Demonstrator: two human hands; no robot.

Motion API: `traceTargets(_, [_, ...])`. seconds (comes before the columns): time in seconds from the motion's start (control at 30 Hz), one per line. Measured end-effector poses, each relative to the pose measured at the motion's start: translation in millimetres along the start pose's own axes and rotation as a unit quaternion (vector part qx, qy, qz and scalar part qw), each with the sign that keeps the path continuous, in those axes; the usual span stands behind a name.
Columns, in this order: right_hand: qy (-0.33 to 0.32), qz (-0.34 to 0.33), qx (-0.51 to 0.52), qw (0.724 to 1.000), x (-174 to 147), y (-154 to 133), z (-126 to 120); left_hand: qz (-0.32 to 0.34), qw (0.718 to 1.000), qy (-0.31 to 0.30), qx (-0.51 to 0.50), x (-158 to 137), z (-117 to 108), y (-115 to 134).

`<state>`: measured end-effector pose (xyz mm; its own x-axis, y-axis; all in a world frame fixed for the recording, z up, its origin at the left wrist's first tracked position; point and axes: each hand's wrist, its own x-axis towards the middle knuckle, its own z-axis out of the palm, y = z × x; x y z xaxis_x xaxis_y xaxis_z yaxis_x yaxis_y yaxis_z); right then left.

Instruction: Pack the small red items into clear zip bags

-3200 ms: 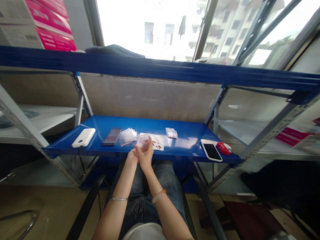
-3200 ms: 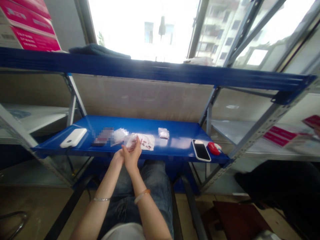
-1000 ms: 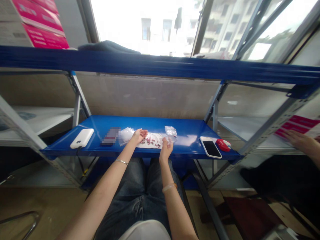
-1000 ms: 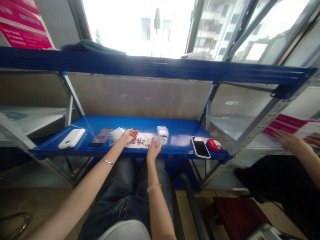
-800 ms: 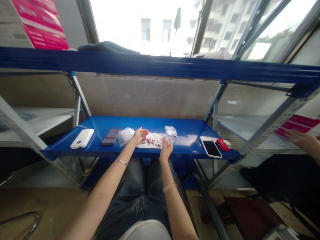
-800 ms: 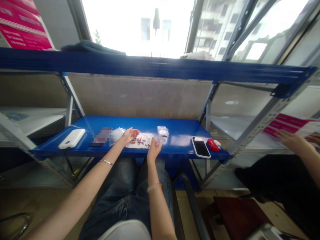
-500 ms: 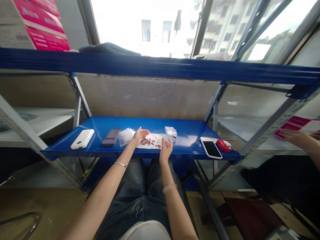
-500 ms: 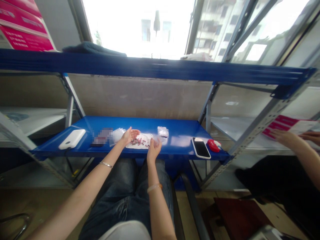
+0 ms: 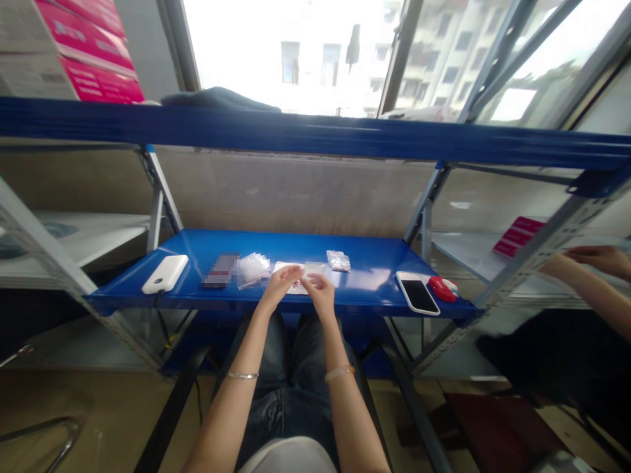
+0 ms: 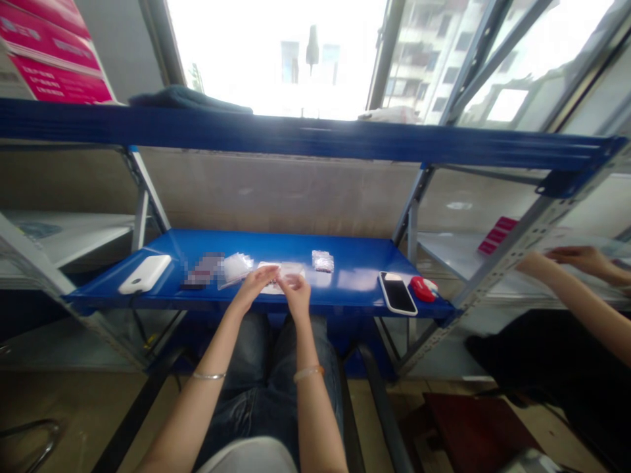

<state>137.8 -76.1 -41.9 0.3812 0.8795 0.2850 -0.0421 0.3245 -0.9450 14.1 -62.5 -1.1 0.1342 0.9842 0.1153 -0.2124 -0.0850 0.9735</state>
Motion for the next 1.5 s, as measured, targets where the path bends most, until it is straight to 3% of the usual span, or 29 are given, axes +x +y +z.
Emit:
traceTargets(0.1, [-0.158,-0.014,-0.029,0.987,-8,-13,0,0.024,0.999,0.034,-0.009,-11,4,1])
traceTargets(0.2, [-0.264,0.029,-0.041,0.963,-14,-21,1,0.049,0.995,0.082,-0.025,-15,0,2])
traceTargets(0.3, [-0.324,0.067,-0.023,0.943,-18,-25,1,0.038,0.991,0.107,-0.073,-17,-7,5])
traceTargets(0.47, [-0.358,0.086,-0.014,0.930,-17,-29,-4,0.031,0.983,0.128,-0.130,-20,-19,11])
traceTargets(0.83, [-0.333,0.087,-0.048,0.938,-11,-25,-6,0.059,0.988,0.141,-0.009,-22,-33,12])
traceTargets(0.97, [-0.338,0.082,-0.046,0.937,-10,-26,-9,0.061,0.987,0.146,-0.013,-25,-36,15])
traceTargets(1.27, [-0.351,0.075,-0.048,0.932,-7,-28,-16,0.069,0.993,0.095,-0.012,-27,-47,19])
traceTargets(1.4, [-0.284,0.074,-0.025,0.956,-7,-28,-12,0.047,0.995,0.090,-0.021,-25,-45,16])
traceTargets(1.5, [-0.209,0.069,0.005,0.976,-8,-31,-6,0.014,0.997,0.049,0.065,-27,-39,15])
